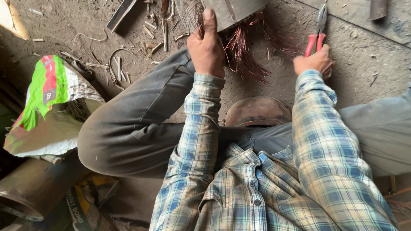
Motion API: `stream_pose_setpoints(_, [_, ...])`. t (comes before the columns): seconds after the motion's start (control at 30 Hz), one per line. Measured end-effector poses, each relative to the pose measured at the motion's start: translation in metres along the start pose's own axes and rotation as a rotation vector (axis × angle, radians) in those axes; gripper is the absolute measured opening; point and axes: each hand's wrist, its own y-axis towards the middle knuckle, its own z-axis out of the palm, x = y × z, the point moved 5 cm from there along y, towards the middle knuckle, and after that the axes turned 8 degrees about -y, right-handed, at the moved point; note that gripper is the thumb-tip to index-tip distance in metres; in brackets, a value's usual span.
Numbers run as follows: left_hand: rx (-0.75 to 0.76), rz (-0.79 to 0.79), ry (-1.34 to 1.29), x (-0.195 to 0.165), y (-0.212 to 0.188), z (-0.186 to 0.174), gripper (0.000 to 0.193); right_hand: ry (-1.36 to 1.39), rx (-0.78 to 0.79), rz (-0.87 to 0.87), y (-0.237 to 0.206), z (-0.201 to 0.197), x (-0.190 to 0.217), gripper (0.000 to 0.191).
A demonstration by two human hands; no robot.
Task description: The person sits on the floor and uses pliers to cut copper wires protruding from a cylindrical metal component. They repeatedly gather wire bundles, cut them near the base, and pull the cut pieces away.
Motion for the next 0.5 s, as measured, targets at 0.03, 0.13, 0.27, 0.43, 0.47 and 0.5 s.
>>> stream_pose_setpoints(0.03, [-0.003, 0.033, 0.028, 0.0, 0.0, -0.002, 0.052, 0.03, -0.012, -0.001, 0.004, -0.001, -0.005, 0.067])
stream_pose_setpoints(0.13, [-0.012, 0.165, 0.17, -0.001, 0.0, -0.009, 0.043, 0.177, -0.066, 0.004, 0.01, -0.011, -0.014, 0.036])
stream_pose_setpoints(0.27, [0.023, 0.35, 0.164, -0.007, -0.003, -0.016, 0.042, 1.061, -0.018, -0.067, -0.003, -0.017, -0.028, 0.044])
stream_pose_setpoints(0.43, [0.021, 0.465, 0.565, -0.013, 0.0, -0.012, 0.031, 1.105, 0.564, -0.521, -0.065, -0.044, -0.018, 0.052])
stream_pose_setpoints(0.47, [0.036, 0.515, 0.614, -0.015, 0.002, -0.007, 0.031, 1.058, 0.673, -0.573, -0.077, -0.045, -0.015, 0.056])
stream_pose_setpoints(0.5, [0.009, 0.478, 0.763, -0.012, 0.008, -0.003, 0.03, 0.995, 0.758, -0.562, -0.087, -0.041, -0.013, 0.054])
